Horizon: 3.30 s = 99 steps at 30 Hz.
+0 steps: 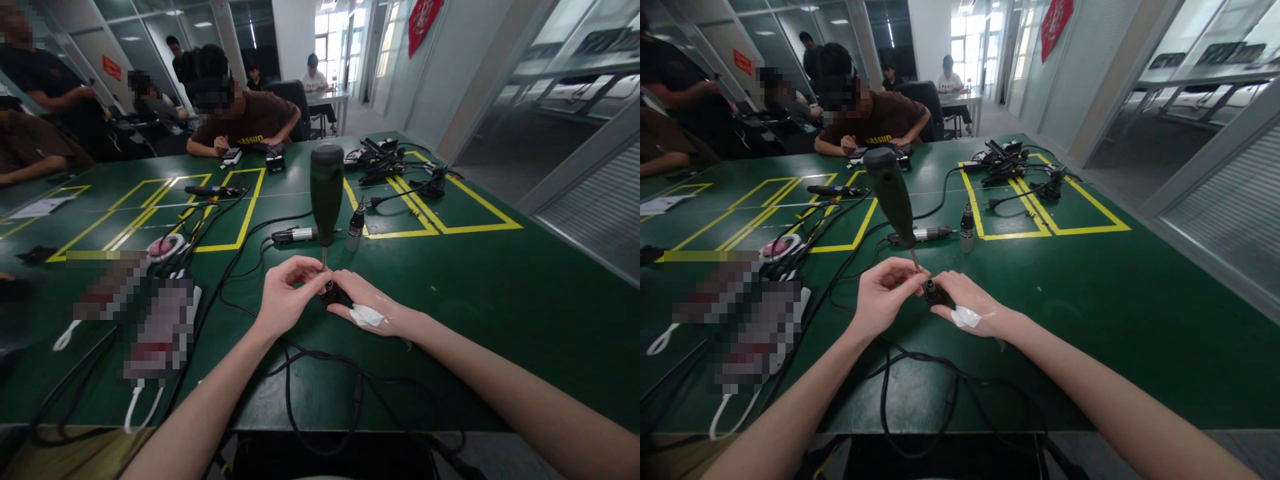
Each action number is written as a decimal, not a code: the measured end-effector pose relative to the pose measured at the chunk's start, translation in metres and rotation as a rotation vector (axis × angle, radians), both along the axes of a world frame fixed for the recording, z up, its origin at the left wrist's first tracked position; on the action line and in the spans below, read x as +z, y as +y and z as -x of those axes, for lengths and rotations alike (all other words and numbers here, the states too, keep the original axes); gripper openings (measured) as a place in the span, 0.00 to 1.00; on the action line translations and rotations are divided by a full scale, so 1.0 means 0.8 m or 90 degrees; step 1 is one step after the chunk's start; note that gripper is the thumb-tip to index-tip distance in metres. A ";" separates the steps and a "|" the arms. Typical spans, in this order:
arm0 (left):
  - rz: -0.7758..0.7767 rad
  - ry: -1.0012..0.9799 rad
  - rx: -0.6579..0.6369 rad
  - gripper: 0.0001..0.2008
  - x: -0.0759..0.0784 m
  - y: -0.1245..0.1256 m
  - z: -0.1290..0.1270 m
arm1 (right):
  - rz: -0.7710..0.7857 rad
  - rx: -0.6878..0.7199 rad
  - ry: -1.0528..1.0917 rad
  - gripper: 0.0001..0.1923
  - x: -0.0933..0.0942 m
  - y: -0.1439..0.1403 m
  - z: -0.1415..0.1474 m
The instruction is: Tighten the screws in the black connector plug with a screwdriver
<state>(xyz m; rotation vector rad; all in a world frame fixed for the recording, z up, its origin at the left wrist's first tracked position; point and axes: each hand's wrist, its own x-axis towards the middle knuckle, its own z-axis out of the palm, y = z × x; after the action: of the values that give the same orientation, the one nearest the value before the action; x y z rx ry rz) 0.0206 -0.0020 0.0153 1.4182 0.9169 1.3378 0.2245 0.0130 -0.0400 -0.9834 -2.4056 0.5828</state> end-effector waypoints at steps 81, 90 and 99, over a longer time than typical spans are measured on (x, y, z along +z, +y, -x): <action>-0.003 0.033 -0.016 0.11 0.003 -0.001 0.004 | -0.017 -0.042 0.005 0.13 -0.005 -0.002 0.001; -0.055 0.055 -0.015 0.10 0.000 0.002 0.007 | -0.004 -0.044 -0.003 0.12 -0.001 -0.002 0.000; -0.052 0.043 0.007 0.07 -0.001 0.004 0.006 | -0.012 -0.046 -0.001 0.12 -0.005 -0.002 0.001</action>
<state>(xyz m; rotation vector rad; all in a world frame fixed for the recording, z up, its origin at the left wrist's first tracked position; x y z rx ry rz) 0.0158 0.0014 0.0141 1.5314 0.9247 1.3568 0.2238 0.0112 -0.0443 -1.0581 -2.3629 0.5332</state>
